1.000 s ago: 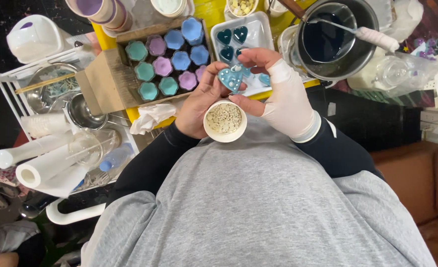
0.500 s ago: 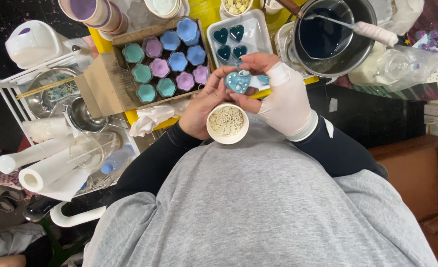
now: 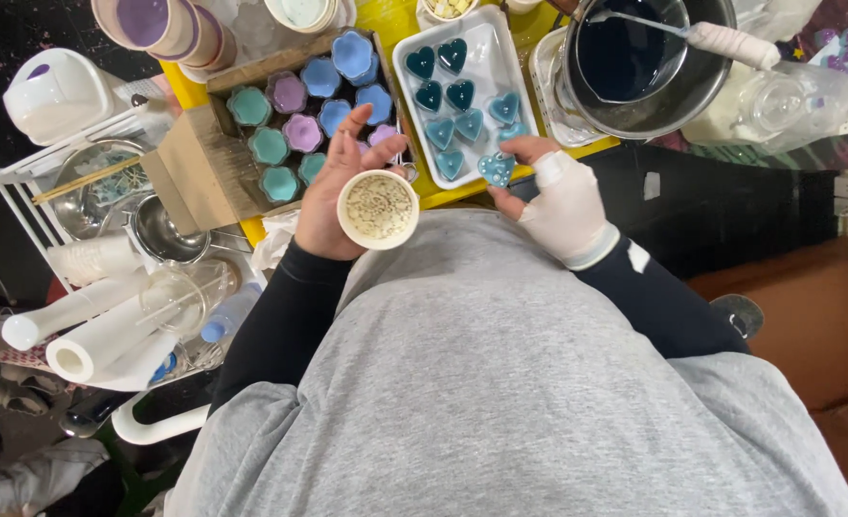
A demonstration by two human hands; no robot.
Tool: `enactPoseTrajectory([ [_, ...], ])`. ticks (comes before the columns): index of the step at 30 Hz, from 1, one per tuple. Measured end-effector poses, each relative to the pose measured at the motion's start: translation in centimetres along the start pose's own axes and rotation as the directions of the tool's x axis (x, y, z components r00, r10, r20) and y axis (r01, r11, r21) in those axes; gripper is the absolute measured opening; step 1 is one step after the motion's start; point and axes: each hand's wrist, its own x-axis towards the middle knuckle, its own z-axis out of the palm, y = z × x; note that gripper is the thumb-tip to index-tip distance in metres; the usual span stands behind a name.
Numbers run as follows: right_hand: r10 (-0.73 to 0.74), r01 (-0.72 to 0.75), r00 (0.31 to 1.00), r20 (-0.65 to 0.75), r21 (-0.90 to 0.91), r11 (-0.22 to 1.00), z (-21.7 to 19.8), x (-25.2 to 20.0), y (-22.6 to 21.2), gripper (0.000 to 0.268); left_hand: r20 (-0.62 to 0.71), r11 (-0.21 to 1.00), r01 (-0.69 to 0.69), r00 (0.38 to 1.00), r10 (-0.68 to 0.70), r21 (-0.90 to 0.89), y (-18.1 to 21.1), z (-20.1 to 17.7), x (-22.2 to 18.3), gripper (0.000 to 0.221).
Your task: Decorating small wax heart shapes with seeds or dried flower bits using forceps.
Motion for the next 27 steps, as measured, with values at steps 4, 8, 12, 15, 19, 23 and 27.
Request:
enactPoseTrajectory([
  [4, -0.05, 0.05, 0.999, 0.021, -0.035, 0.998, 2.2, -0.7, 3.4, 0.04, -0.006, 1.0, -0.001, 1.0, 0.001, 0.003, 0.4, 0.6, 0.4, 0.049],
  [8, -0.173, 0.174, 0.985, 0.025, -0.157, 0.972, 3.2, -0.8, 4.7, 0.038, -0.002, 1.0, 0.01, 1.0, -0.01, 0.007, 0.4, 0.6, 0.6, 0.049],
  [12, -0.087, 0.092, 0.996, 0.029, -0.21, 0.973, 4.8, -1.3, 6.1, 0.038, -0.004, 1.0, 0.024, 1.0, -0.024, -0.006, 0.0, 0.6, 0.8, 0.048],
  [15, 0.022, -0.013, 0.999, 0.042, -0.201, 0.98, 6.1, -1.4, 7.2, 0.039, -0.011, 1.0, 0.027, 1.0, -0.027, -0.008, -0.3, 0.4, 0.6, 0.047],
  [19, 0.039, -0.03, 0.998, 0.043, -0.187, 0.982, 6.9, -0.8, 7.7, 0.036, 0.004, 1.0, 0.021, 1.0, -0.021, -0.015, -0.5, 0.3, 0.4, 0.045],
  [23, 0.03, -0.022, 0.999, 0.036, -0.206, 0.978, 7.3, -0.3, 7.7, 0.039, -0.007, 0.999, 0.017, 1.0, -0.017, -0.032, -0.6, 0.5, -0.2, 0.045],
  [27, 0.106, -0.089, 0.991, 0.085, -0.189, 0.978, 7.7, 0.1, 8.1, 0.045, -0.038, 1.0, 0.004, 0.999, -0.005, -0.027, -0.5, 0.1, -0.3, 0.043],
])
